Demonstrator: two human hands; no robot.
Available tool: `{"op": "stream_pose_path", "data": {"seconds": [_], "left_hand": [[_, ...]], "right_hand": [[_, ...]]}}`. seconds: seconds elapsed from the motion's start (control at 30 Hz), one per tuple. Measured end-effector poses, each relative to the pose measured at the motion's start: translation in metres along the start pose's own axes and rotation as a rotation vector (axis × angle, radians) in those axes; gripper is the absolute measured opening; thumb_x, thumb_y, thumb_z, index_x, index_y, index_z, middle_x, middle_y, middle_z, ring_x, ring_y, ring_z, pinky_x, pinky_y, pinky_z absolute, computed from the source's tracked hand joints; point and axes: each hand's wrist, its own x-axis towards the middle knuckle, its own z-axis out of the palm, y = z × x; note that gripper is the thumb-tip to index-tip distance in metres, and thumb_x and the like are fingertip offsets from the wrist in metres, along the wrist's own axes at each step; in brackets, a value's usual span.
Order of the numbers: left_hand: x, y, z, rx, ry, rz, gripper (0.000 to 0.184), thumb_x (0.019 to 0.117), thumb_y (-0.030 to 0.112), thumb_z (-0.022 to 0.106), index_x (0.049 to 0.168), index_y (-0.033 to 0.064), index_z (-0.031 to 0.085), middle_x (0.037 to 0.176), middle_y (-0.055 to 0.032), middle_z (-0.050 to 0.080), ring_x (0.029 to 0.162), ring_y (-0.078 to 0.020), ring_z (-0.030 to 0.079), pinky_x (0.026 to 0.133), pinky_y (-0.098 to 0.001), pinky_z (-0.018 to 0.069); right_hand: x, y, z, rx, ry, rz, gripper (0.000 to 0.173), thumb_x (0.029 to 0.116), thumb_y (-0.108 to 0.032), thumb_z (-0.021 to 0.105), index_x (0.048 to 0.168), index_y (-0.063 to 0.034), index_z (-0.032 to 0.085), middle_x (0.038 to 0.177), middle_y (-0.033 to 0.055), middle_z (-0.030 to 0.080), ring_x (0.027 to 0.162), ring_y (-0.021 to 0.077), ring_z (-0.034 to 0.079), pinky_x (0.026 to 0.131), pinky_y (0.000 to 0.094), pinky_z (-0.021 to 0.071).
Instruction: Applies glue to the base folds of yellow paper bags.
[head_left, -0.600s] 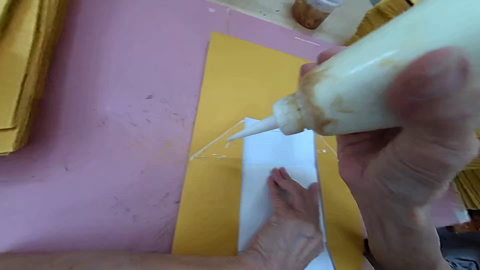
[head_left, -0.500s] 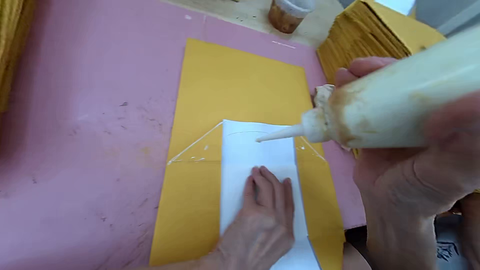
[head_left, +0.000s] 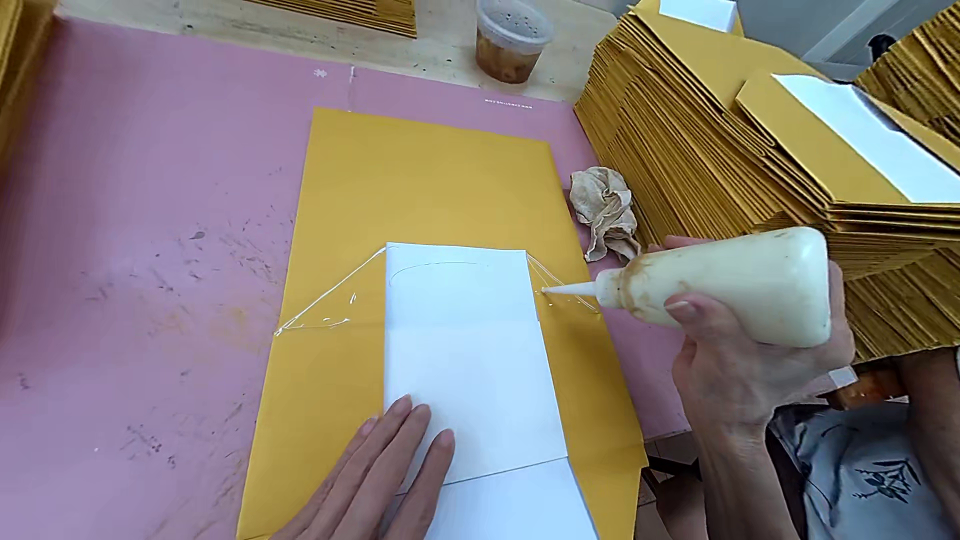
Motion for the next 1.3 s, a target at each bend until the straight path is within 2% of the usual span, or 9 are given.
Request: {"op": "stream_pose_path", "data": {"seconds": [0.2, 0.37, 0.5, 0.6, 0.77, 0.87, 1.03, 1.17, 1.3], "left_hand": [[-0.025, 0.005, 0.006, -0.014, 0.085, -0.182, 0.058, 0.1039, 0.028, 0.054, 0.144, -0.0140, 0.046, 0.147, -0.0420, 0.043, 0.138, -0.0604, 0.039, 0.117, -0.0627, 0.0270], [-0.028, 0.009, 0.020, 0.044, 0.126, -0.280, 0.076, 0.1045, 0.045, 0.048, 0.147, -0.0169, 0.038, 0.151, -0.0403, 0.039, 0.143, -0.0585, 0.034, 0.118, -0.0676, 0.0185], [-0.025, 0.012, 0.034, 0.069, 0.199, -0.308, 0.066, 0.1033, 0.032, 0.048, 0.147, -0.0171, 0.039, 0.152, -0.0367, 0.041, 0.144, -0.0531, 0.036, 0.120, -0.0646, 0.0171], [-0.021, 0.015, 0.039, 0.059, 0.255, -0.318, 0.058, 0.1016, 0.019, 0.044, 0.146, -0.0172, 0.039, 0.151, -0.0363, 0.043, 0.145, -0.0508, 0.037, 0.120, -0.0633, 0.0162], [-0.023, 0.014, 0.048, 0.000, 0.381, -0.286, 0.054, 0.1036, 0.015, 0.035, 0.148, -0.0157, 0.035, 0.151, -0.0357, 0.043, 0.148, -0.0444, 0.034, 0.122, -0.0604, 0.0092], [-0.025, 0.014, 0.050, -0.058, 0.440, -0.279, 0.053, 0.1037, 0.012, 0.033, 0.148, -0.0160, 0.033, 0.151, -0.0367, 0.042, 0.151, -0.0380, 0.032, 0.124, -0.0545, 0.0053], [-0.027, 0.014, 0.052, -0.129, 0.506, -0.280, 0.052, 0.1075, 0.016, 0.029, 0.147, -0.0170, 0.032, 0.151, -0.0374, 0.041, 0.152, -0.0327, 0.031, 0.125, -0.0471, 0.0041], [-0.026, 0.014, 0.051, -0.126, 0.501, -0.293, 0.052, 0.1070, 0.016, 0.030, 0.147, -0.0180, 0.033, 0.151, -0.0374, 0.042, 0.151, -0.0348, 0.033, 0.125, -0.0479, 0.0052], [-0.024, 0.019, 0.048, -0.019, 0.418, -0.282, 0.050, 0.1049, 0.011, 0.036, 0.146, -0.0169, 0.038, 0.147, -0.0372, 0.046, 0.146, -0.0428, 0.040, 0.123, -0.0570, 0.0143]], "right_hand": [[-0.002, 0.002, -0.016, -0.043, 0.077, 0.097, 0.065, 0.0731, -0.034, 0.089, 0.122, -0.0127, 0.052, 0.107, -0.0058, 0.072, 0.101, 0.0154, 0.073, 0.087, 0.0359, 0.0635], [-0.004, 0.011, -0.017, -0.031, 0.027, 0.113, 0.077, 0.0718, -0.037, 0.091, 0.128, -0.0077, 0.048, 0.114, -0.0013, 0.070, 0.108, 0.0177, 0.071, 0.091, 0.0375, 0.0618], [-0.003, 0.020, -0.013, 0.025, 0.028, 0.152, 0.078, 0.0703, -0.033, 0.091, 0.128, -0.0014, 0.049, 0.114, 0.0061, 0.069, 0.107, 0.0216, 0.071, 0.090, 0.0394, 0.0615], [-0.005, 0.010, -0.008, 0.202, 0.029, 0.221, 0.070, 0.0717, -0.027, 0.091, 0.124, -0.0070, 0.049, 0.112, 0.0052, 0.072, 0.105, 0.0223, 0.072, 0.086, 0.0374, 0.0630], [-0.021, -0.022, 0.010, 0.275, -0.252, 0.335, 0.060, 0.0659, -0.032, 0.094, 0.116, -0.0195, 0.063, 0.104, -0.0017, 0.075, 0.096, 0.0165, 0.074, 0.080, 0.0338, 0.0642], [-0.023, -0.033, 0.030, 0.260, -0.352, 0.318, 0.067, 0.0670, -0.033, 0.093, 0.122, -0.0137, 0.060, 0.110, 0.0056, 0.074, 0.101, 0.0253, 0.074, 0.085, 0.0412, 0.0644], [-0.049, -0.050, 0.035, 0.321, -0.579, 0.029, 0.068, 0.0779, -0.034, 0.089, 0.133, -0.0138, 0.054, 0.120, 0.0068, 0.072, 0.111, 0.0262, 0.071, 0.093, 0.0437, 0.0620], [-0.063, -0.058, 0.012, 0.544, -0.809, -0.012, 0.062, 0.0885, -0.021, 0.081, 0.143, -0.0161, 0.052, 0.138, 0.0071, 0.065, 0.129, 0.0244, 0.062, 0.109, 0.0411, 0.0538], [-0.054, -0.071, -0.020, 0.398, -0.771, 0.014, 0.050, 0.0949, -0.030, 0.072, 0.139, -0.0156, 0.056, 0.138, 0.0043, 0.065, 0.130, 0.0211, 0.061, 0.112, 0.0385, 0.0507]]}}
